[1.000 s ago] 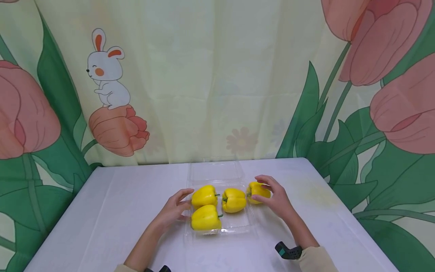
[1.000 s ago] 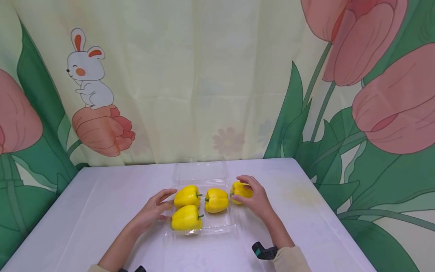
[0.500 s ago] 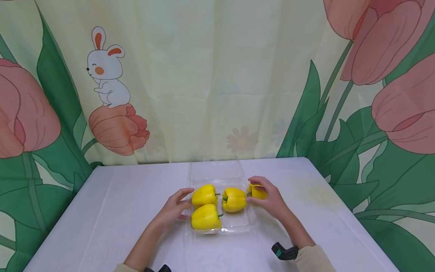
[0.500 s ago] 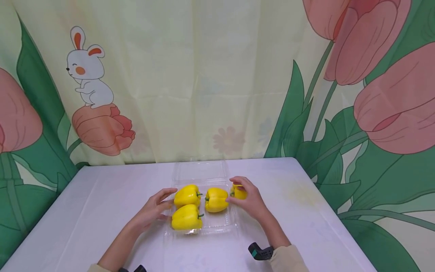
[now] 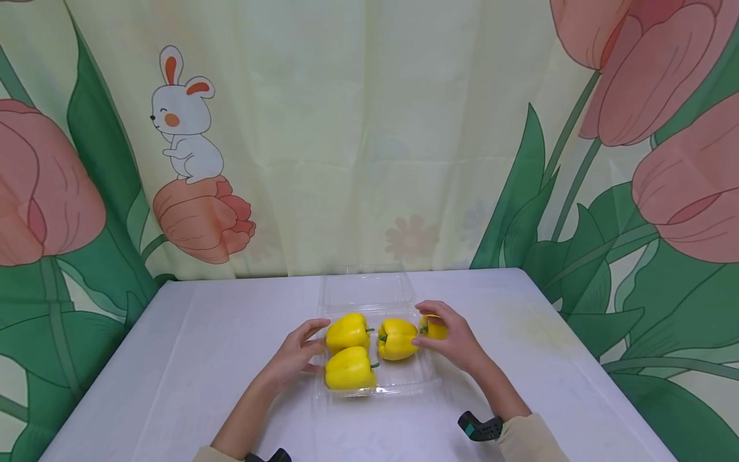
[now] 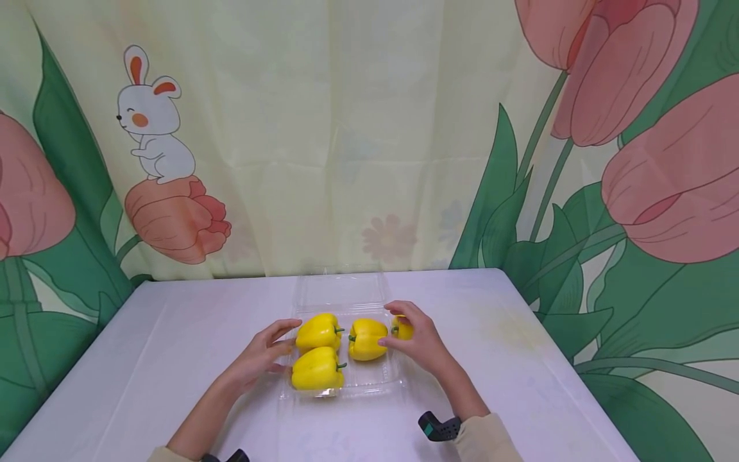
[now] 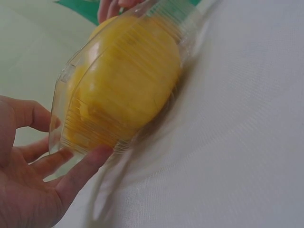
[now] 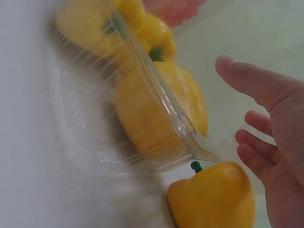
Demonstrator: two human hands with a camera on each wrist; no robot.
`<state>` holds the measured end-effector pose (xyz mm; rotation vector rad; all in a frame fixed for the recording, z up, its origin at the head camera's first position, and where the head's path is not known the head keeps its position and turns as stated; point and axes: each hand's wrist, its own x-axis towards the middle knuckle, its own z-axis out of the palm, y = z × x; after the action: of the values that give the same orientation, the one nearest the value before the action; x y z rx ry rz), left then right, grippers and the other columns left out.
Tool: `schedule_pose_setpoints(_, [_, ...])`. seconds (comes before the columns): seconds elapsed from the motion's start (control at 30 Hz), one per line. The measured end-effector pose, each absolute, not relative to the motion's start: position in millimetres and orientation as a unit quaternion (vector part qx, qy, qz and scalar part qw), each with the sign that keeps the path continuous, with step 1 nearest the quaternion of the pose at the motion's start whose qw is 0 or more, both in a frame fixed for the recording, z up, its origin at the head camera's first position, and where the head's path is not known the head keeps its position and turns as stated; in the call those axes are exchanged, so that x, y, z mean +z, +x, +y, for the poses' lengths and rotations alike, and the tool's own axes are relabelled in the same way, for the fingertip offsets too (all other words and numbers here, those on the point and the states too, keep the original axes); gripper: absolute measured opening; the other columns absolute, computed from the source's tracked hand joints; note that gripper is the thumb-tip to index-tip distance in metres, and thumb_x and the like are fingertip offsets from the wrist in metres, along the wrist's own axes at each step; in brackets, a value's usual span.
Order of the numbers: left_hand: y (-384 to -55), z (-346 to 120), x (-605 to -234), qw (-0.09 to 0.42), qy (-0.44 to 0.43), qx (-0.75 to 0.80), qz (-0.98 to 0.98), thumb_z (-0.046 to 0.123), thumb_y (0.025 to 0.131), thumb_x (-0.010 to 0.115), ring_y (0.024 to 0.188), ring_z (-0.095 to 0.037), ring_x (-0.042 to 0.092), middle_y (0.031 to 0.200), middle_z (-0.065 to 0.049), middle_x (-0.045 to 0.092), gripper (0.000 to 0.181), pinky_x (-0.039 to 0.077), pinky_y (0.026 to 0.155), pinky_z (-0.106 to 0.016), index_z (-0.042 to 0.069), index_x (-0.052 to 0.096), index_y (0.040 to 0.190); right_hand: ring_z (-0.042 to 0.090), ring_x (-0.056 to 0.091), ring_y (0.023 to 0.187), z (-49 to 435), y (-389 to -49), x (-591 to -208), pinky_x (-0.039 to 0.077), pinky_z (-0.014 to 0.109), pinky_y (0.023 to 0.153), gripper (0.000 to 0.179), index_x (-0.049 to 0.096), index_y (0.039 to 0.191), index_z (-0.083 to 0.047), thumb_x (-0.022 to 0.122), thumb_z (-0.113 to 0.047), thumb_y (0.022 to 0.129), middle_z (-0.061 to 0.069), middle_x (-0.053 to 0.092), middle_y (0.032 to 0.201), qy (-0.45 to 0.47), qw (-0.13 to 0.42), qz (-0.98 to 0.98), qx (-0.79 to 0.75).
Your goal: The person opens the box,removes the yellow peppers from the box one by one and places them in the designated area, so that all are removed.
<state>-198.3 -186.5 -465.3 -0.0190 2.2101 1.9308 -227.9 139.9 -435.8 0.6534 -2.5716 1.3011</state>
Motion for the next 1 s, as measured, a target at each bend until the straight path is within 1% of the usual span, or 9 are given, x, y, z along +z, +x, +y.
schedule_pose_setpoints(0.2, [-198, -187, -465, 0.105, -0.005, 0.654, 0.749, 0.008, 0.089, 0.055, 0.127, -0.035, 0.051, 0.155, -0.009, 0.036, 0.049, 0.059, 0.077, -0.046, 0.016, 0.048, 0.138, 0.027, 0.058, 0.119, 137, -228, -437, 0.048, 0.046, 0.100, 0.059, 0.057, 0.127, -0.012, 0.083, -0.016, 0.074, 0.007, 0.059, 0.129, 0.230, 0.082, -0.863, 0.442])
schedule_pose_setpoints(0.37, [-198, -187, -464, 0.104, -0.007, 0.654, 0.750, 0.008, 0.089, 0.055, 0.128, -0.036, 0.050, 0.155, -0.009, 0.036, 0.050, 0.059, 0.077, -0.046, 0.016, 0.048, 0.137, 0.027, 0.058, 0.118, 135, -227, -437, 0.049, 0.042, 0.099, 0.058, 0.058, 0.126, -0.011, 0.083, -0.014, 0.074, 0.007, 0.060, 0.128, 0.235, 0.076, -0.861, 0.444])
schedule_pose_setpoints(0.53, [-198, -186, -464, 0.103, -0.006, 0.652, 0.751, 0.009, 0.089, 0.055, 0.125, -0.034, 0.053, 0.155, -0.009, 0.037, 0.049, 0.059, 0.077, -0.046, 0.017, 0.049, 0.137, 0.026, 0.059, 0.117, 133, -227, -438, 0.050, 0.039, 0.098, 0.059, 0.057, 0.127, -0.010, 0.083, -0.016, 0.074, 0.007, 0.059, 0.128, 0.233, 0.071, -0.865, 0.440])
schedule_pose_setpoints(0.73, [-199, -187, -465, 0.102, -0.003, 0.652, 0.751, 0.008, 0.089, 0.055, 0.124, -0.034, 0.054, 0.155, -0.009, 0.037, 0.049, 0.059, 0.076, -0.046, 0.017, 0.049, 0.137, 0.026, 0.059, 0.117, 130, -228, -439, 0.050, 0.037, 0.098, 0.059, 0.058, 0.126, -0.012, 0.084, -0.016, 0.073, 0.006, 0.059, 0.128, 0.228, 0.061, -0.867, 0.440])
schedule_pose_setpoints(0.87, [-199, -187, -465, 0.103, -0.005, 0.651, 0.752, 0.008, 0.089, 0.055, 0.126, -0.035, 0.052, 0.155, -0.009, 0.037, 0.049, 0.059, 0.077, -0.046, 0.017, 0.049, 0.137, 0.025, 0.059, 0.116, 128, -228, -440, 0.051, 0.037, 0.097, 0.059, 0.058, 0.126, -0.011, 0.084, -0.016, 0.073, 0.006, 0.060, 0.128, 0.228, 0.063, -0.869, 0.435])
schedule_pose_setpoints(1.0, [-199, -186, -464, 0.105, -0.007, 0.651, 0.752, 0.008, 0.089, 0.055, 0.126, -0.035, 0.052, 0.155, -0.010, 0.036, 0.050, 0.060, 0.077, -0.045, 0.017, 0.048, 0.137, 0.026, 0.059, 0.115, 126, -229, -440, 0.052, 0.040, 0.097, 0.061, 0.058, 0.127, -0.009, 0.084, -0.017, 0.073, 0.005, 0.060, 0.128, 0.227, 0.058, -0.872, 0.430])
